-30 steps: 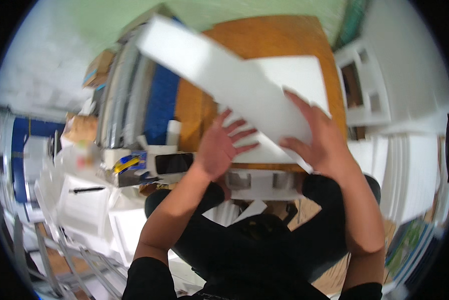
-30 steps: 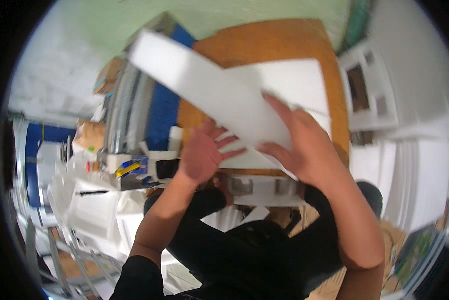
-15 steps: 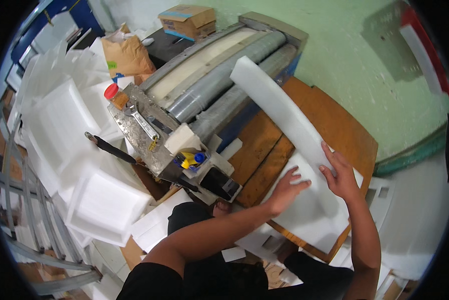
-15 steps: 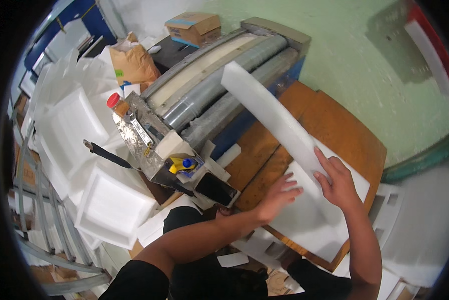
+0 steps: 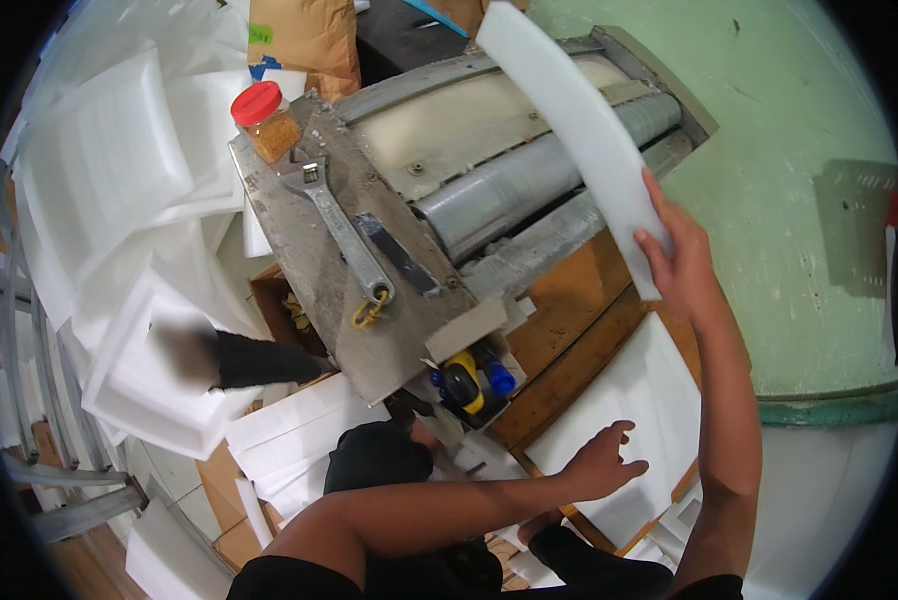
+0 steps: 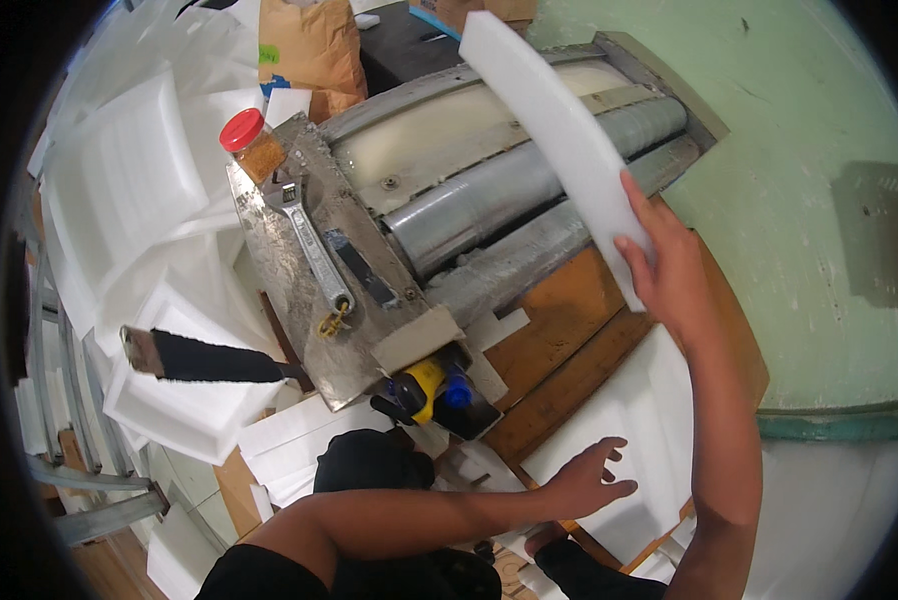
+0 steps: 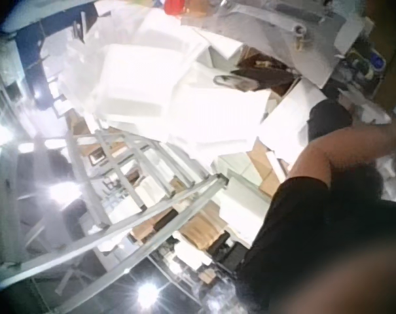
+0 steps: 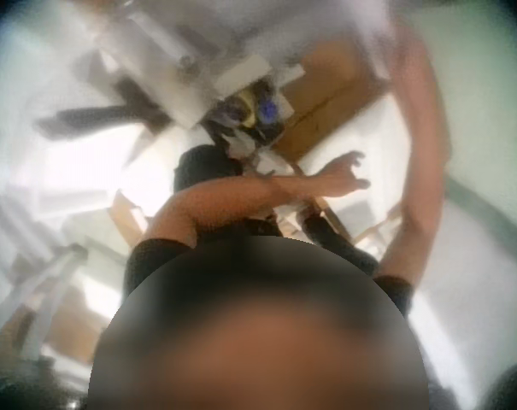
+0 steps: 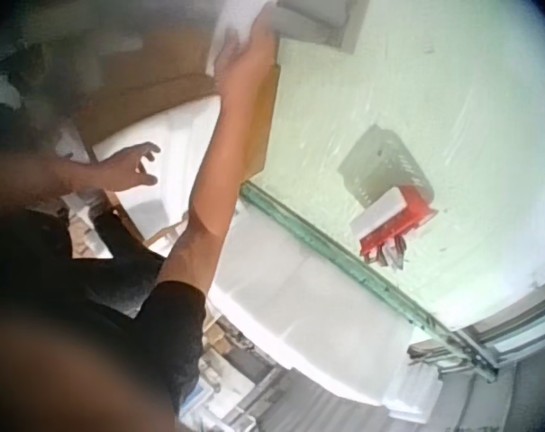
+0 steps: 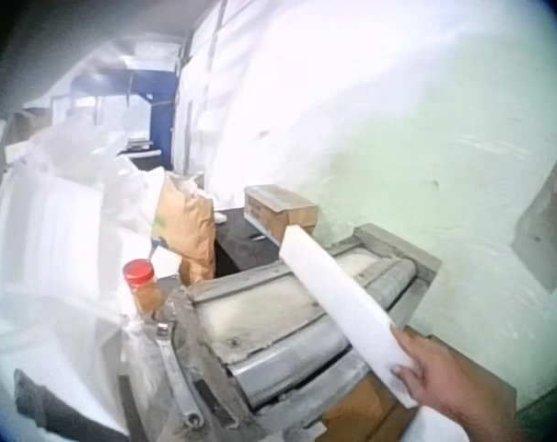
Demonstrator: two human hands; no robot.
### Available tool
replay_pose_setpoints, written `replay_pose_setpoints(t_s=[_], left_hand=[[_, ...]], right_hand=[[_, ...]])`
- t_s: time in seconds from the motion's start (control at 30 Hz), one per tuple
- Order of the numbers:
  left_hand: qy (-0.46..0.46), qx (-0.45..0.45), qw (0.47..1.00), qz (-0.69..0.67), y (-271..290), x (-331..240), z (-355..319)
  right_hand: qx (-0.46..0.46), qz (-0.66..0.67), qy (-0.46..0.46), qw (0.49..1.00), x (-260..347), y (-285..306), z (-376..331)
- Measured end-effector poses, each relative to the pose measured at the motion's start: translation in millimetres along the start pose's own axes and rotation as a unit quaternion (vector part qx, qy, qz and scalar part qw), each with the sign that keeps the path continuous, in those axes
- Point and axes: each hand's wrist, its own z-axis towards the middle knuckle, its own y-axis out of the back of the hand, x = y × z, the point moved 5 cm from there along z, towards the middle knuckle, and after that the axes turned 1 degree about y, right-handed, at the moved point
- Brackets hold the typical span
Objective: The person assembles white foam pieces by hand, repeatedly picking up parts, aligning them, and pressing them together on a wooden workbench. The person also uses a roller machine to flatten or smooth foam strips before inserting them into the assembly.
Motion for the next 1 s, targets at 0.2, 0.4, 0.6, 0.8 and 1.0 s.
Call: replay_pose_setpoints(t_s=[0.2,0.4,0.6,0.8,1.0], left_hand=[[-0.018,0.017,1.0,0.003,13,-5,-1],[-0.017,0.031,0.999,-0.001,13,-10,3],[-0.042,0.136,0.988,0.058,-13,-40,2],[-0.115,0.134,0.958,0.224,-50,-27,-2],[-0.144,0.153,0.888,0.408,-54,-8,-11]], right_hand=[[-0.039,-0.048,0.082,0.995,3,-25,97],[-0.071,-0.056,0.065,0.994,3,-52,169],[-0.21,0.022,-0.079,0.974,6,-70,213],[-0.241,0.138,0.015,0.96,1,16,133],[0.028,0.013,-0.046,0.998,-40,82,-75]])
